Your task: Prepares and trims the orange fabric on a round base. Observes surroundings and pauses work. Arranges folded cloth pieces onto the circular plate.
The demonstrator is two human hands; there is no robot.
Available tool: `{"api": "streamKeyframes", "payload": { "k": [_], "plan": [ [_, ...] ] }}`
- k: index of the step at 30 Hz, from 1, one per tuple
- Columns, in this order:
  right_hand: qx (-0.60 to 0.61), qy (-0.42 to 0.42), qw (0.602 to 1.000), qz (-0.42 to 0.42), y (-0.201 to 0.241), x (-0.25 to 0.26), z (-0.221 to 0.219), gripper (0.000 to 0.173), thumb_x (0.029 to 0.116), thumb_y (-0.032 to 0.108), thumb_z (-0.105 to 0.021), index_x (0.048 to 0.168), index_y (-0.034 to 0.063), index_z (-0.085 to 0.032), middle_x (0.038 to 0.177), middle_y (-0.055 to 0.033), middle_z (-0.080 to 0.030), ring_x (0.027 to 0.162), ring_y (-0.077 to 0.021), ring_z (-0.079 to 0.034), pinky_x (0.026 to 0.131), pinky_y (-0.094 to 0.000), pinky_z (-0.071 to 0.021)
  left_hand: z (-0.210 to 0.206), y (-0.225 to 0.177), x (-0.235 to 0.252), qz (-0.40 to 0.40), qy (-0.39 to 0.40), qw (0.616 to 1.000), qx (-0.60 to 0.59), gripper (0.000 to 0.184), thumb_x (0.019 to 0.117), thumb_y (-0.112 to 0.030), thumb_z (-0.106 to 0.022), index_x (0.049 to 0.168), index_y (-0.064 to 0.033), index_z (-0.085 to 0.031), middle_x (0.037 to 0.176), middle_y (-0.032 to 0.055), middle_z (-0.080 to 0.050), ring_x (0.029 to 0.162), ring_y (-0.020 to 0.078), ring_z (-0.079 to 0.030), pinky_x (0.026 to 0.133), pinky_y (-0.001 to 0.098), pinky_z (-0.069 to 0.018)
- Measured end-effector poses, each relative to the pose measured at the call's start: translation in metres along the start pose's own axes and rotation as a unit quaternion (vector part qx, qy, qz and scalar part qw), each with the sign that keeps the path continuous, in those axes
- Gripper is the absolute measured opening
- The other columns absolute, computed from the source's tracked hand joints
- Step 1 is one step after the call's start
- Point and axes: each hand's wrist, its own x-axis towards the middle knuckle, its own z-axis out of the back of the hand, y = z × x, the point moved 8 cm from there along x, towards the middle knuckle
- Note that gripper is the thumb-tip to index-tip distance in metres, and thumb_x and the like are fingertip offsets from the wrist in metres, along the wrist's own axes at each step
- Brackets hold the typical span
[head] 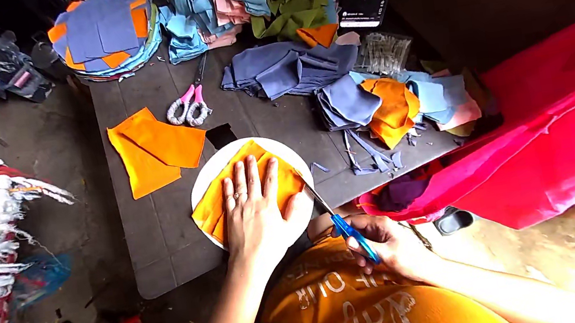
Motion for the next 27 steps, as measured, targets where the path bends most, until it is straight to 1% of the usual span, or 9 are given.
{"api": "streamKeyframes", "payload": {
  "k": [5, 8, 10, 12, 14, 15, 20, 24, 27],
  "plan": [
    [-0.021, -0.006, 1.000, -0.003, 0.003, 0.000, 0.004, 0.013, 0.0946, 0.016, -0.064, 0.106, 0.0105, -0.065, 0.066, 0.0175, -0.058, 0.053, 0.0061, -0.056, 0.050, -0.0113, -0.0482, -0.001, 0.000, 0.001, -0.001, 0.006, 1.000, 0.003, 0.074, 0.1003, -0.063, -0.030, 0.157, -0.0184, -0.042, 0.166, 0.0168, -0.028, 0.156, 0.0330, -0.020, 0.124, 0.0549, -0.0105],
    [-0.017, 0.004, 1.000, -0.005, 0.003, 0.000, 0.005, 0.012, 0.0950, 0.018, -0.064, 0.105, 0.0114, -0.065, 0.066, 0.0177, -0.057, 0.053, 0.0065, -0.055, 0.050, -0.0112, -0.0473, -0.001, 0.000, 0.000, -0.003, 0.000, 1.000, 0.006, 0.074, 0.1000, -0.064, -0.030, 0.157, -0.0180, -0.042, 0.166, 0.0172, -0.029, 0.156, 0.0334, -0.021, 0.124, 0.0551, -0.0112],
    [0.021, 0.027, 0.999, -0.018, -0.001, 0.002, 0.005, 0.020, 0.0929, 0.031, -0.068, 0.104, 0.0143, -0.065, 0.066, 0.0166, -0.060, 0.053, 0.0042, -0.058, 0.049, -0.0126, -0.0494, -0.001, 0.000, 0.000, -0.005, -0.006, 1.000, 0.005, 0.074, 0.1000, -0.064, -0.029, 0.156, -0.0180, -0.043, 0.165, 0.0173, -0.030, 0.155, 0.0339, -0.023, 0.124, 0.0556, -0.0124],
    [0.045, 0.057, 0.997, -0.012, -0.003, 0.006, 0.006, 0.039, 0.0889, 0.050, -0.073, 0.105, 0.0159, -0.066, 0.068, 0.0155, -0.063, 0.055, 0.0026, -0.060, 0.051, -0.0140, -0.0509, 0.000, 0.000, 0.000, -0.005, -0.008, 1.000, 0.001, 0.075, 0.0998, -0.065, -0.029, 0.156, -0.0183, -0.043, 0.165, 0.0175, -0.030, 0.155, 0.0341, -0.023, 0.124, 0.0560, -0.0125],
    [0.048, 0.083, 0.995, 0.002, -0.003, 0.010, 0.006, 0.051, 0.0865, 0.063, -0.070, 0.107, 0.0170, -0.067, 0.069, 0.0152, -0.063, 0.057, 0.0020, -0.060, 0.053, -0.0150, -0.0513, -0.001, 0.000, 0.000, -0.006, -0.012, 1.000, 0.000, 0.075, 0.1000, -0.065, -0.029, 0.156, -0.0182, -0.044, 0.165, 0.0177, -0.031, 0.155, 0.0346, -0.024, 0.124, 0.0565, -0.0132],
    [0.048, 0.090, 0.995, 0.008, -0.002, 0.011, 0.007, 0.053, 0.0864, 0.066, -0.069, 0.107, 0.0170, -0.067, 0.069, 0.0152, -0.063, 0.057, 0.0019, -0.060, 0.053, -0.0153, -0.0517, -0.001, 0.000, 0.000, -0.006, -0.013, 1.000, 0.001, 0.075, 0.1000, -0.065, -0.028, 0.156, -0.0183, -0.044, 0.165, 0.0180, -0.031, 0.155, 0.0348, -0.024, 0.124, 0.0566, -0.0134],
    [0.052, 0.088, 0.995, 0.012, 0.004, 0.021, 0.006, 0.051, 0.0867, 0.063, -0.071, 0.106, 0.0156, -0.068, 0.071, 0.0148, -0.065, 0.057, 0.0020, -0.061, 0.051, -0.0144, -0.0515, -0.001, 0.000, 0.000, -0.007, -0.006, 1.000, 0.002, 0.076, 0.1000, -0.066, -0.026, 0.157, -0.0188, -0.042, 0.165, 0.0173, -0.030, 0.155, 0.0354, -0.023, 0.124, 0.0568, -0.0141],
    [0.058, 0.068, 0.996, -0.005, 0.006, 0.022, 0.004, 0.043, 0.0873, 0.056, -0.074, 0.104, 0.0161, -0.069, 0.072, 0.0148, -0.065, 0.056, 0.0024, -0.061, 0.050, -0.0139, -0.0514, 0.000, 0.000, -0.001, -0.012, -0.009, 1.000, -0.007, 0.077, 0.0998, -0.067, -0.026, 0.156, -0.0174, -0.044, 0.165, 0.0183, -0.030, 0.154, 0.0364, -0.024, 0.124, 0.0571, -0.0140],
    [0.073, 0.077, 0.994, 0.003, 0.007, 0.020, 0.004, 0.045, 0.0878, 0.057, -0.073, 0.105, 0.0152, -0.070, 0.070, 0.0143, -0.065, 0.055, 0.0020, -0.061, 0.050, -0.0141, -0.0517, 0.000, -0.001, -0.002, -0.025, -0.008, 1.000, -0.008, 0.076, 0.1000, -0.067, -0.027, 0.156, -0.0172, -0.044, 0.165, 0.0178, -0.031, 0.155, 0.0357, -0.023, 0.124, 0.0568, -0.0143]
  ]
}}
